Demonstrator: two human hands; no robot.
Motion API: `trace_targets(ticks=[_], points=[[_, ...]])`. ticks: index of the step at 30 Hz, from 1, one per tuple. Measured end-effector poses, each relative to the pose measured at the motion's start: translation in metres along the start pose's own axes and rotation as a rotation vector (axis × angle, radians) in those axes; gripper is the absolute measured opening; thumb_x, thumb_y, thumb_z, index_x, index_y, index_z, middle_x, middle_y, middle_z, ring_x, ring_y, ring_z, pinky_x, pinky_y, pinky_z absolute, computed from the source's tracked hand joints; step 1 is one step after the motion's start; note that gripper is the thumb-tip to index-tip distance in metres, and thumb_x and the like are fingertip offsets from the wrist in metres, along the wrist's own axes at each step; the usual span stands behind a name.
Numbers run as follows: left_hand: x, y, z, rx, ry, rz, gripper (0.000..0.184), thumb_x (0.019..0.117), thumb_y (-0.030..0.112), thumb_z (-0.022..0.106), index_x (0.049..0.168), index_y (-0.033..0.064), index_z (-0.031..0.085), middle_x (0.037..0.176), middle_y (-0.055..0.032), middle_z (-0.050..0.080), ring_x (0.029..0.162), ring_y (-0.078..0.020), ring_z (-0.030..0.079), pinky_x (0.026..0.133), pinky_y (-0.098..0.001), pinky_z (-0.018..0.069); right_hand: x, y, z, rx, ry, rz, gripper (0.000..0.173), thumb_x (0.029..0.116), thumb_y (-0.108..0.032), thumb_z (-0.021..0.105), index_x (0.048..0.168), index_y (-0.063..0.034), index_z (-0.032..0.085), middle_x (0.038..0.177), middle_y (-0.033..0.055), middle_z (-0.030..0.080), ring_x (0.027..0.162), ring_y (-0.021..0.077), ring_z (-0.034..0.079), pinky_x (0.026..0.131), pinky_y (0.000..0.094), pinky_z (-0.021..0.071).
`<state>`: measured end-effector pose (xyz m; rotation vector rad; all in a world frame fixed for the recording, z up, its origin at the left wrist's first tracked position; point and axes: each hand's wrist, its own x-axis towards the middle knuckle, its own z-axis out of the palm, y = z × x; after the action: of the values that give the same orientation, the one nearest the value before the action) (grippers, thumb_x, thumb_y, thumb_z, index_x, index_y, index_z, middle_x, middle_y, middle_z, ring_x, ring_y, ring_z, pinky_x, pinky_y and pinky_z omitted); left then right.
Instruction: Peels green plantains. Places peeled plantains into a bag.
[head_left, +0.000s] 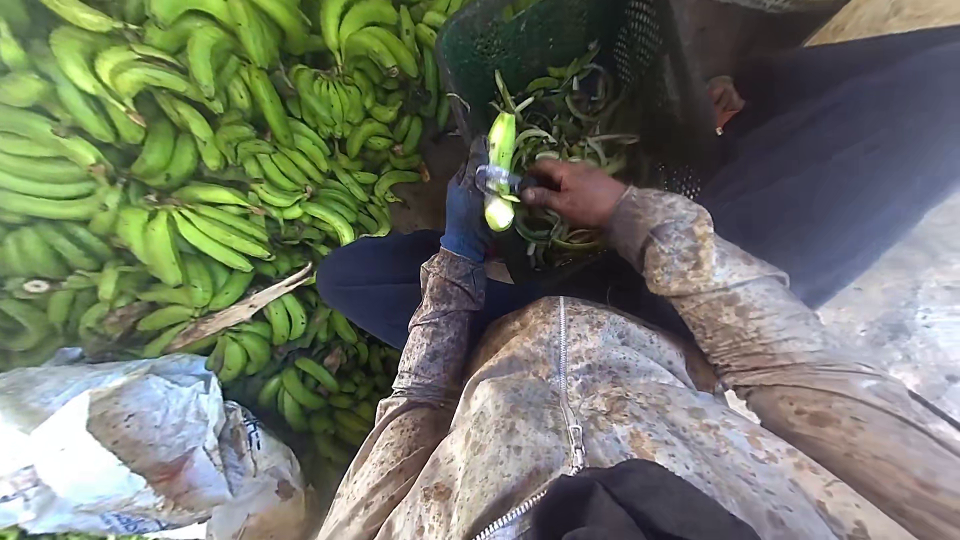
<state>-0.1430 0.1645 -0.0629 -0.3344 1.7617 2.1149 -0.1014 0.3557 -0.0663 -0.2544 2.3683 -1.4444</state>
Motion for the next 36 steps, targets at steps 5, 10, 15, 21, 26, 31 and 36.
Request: trace_targets(ticks=[5,10,15,21,26,31,36], points=[[-0.015,0.007,-0.002,-0.115,-0.256,-0.277,0.043,0.1117,0.041,0.033,0.124,0.0083,0.057,0.088,-0.0113,0.065,0.062,-0.0175,0.063,0.05,-0.0299,0.0557,0.008,0.016,-0.032,-0.315,0.419,0.114,0.048,0.1002,-0.046,0.063,0.128,-0.0066,0.063,0.13,0.0207,0.064,0.123,0.0397,0.062,0.104,0.0631,0.0446],[-0.021,0.004,-0.018,-0.006,-0.367,-0.381,0.038,0.111,0.038,0.035,0.127,0.01,0.055,0.089,-0.0107,0.067,0.061,-0.0165,0.064,0.05,-0.0291,0.0559,0.011,0.013,-0.037,-0.331,0.458,0.345,0.049,0.1043,-0.043,0.055,0.135,-0.0053,0.059,0.133,0.0255,0.062,0.122,0.0459,0.062,0.098,0.0688,0.0469],[-0.019,-0.018,-0.024,-0.2,-0.427,-0.309,0.044,0.1108,0.043,0.029,0.134,0.0122,0.051,0.093,-0.0112,0.065,0.064,-0.0174,0.063,0.051,-0.029,0.0559,0.008,0.013,-0.06,-0.162,0.478,0.413,0.057,0.1054,-0.053,0.048,0.137,-0.0065,0.056,0.129,0.0226,0.065,0.12,0.0394,0.064,0.101,0.0614,0.0493],[0.01,-0.002,-0.007,0.115,0.096,0.214,0.041,0.1096,0.031,0.045,0.137,0.0021,0.054,0.111,-0.0087,0.067,0.094,-0.0121,0.067,0.083,-0.032,0.0592,-0.013,0.002,-0.001,0.071,0.152,-0.081,0.04,0.1064,-0.039,0.053,0.118,-0.0033,0.068,0.1,0.0118,0.071,0.089,0.0203,0.069,0.086,0.0458,0.0559],[0.009,0.013,-0.004,0.221,-0.045,0.223,0.043,0.111,0.026,0.04,0.147,0.0023,0.044,0.118,-0.0063,0.064,0.097,-0.0076,0.065,0.085,-0.0269,0.0577,0.005,-0.003,-0.01,-0.038,0.06,0.01,0.043,0.1056,-0.039,0.058,0.127,-0.0013,0.062,0.109,0.0207,0.069,0.1,0.0348,0.069,0.093,0.0578,0.0527],[-0.002,0.007,-0.037,-0.204,-0.605,-0.384,0.043,0.1089,0.041,0.035,0.131,0.0096,0.053,0.093,-0.0148,0.067,0.062,-0.0191,0.063,0.049,-0.029,0.0549,0.017,0.013,-0.042,-0.218,0.476,0.264,0.055,0.1026,-0.051,0.056,0.132,-0.0046,0.06,0.134,0.0207,0.063,0.125,0.038,0.061,0.106,0.063,0.0444],[-0.013,0.001,-0.034,-0.197,-0.416,-0.157,0.048,0.1101,0.044,0.032,0.135,0.0089,0.052,0.095,-0.0107,0.067,0.066,-0.0163,0.065,0.053,-0.0294,0.0582,0.003,0.009,-0.033,-0.081,0.418,0.194,0.053,0.1056,-0.049,0.052,0.133,-0.0031,0.058,0.116,0.0207,0.069,0.105,0.0349,0.069,0.095,0.056,0.0541]])
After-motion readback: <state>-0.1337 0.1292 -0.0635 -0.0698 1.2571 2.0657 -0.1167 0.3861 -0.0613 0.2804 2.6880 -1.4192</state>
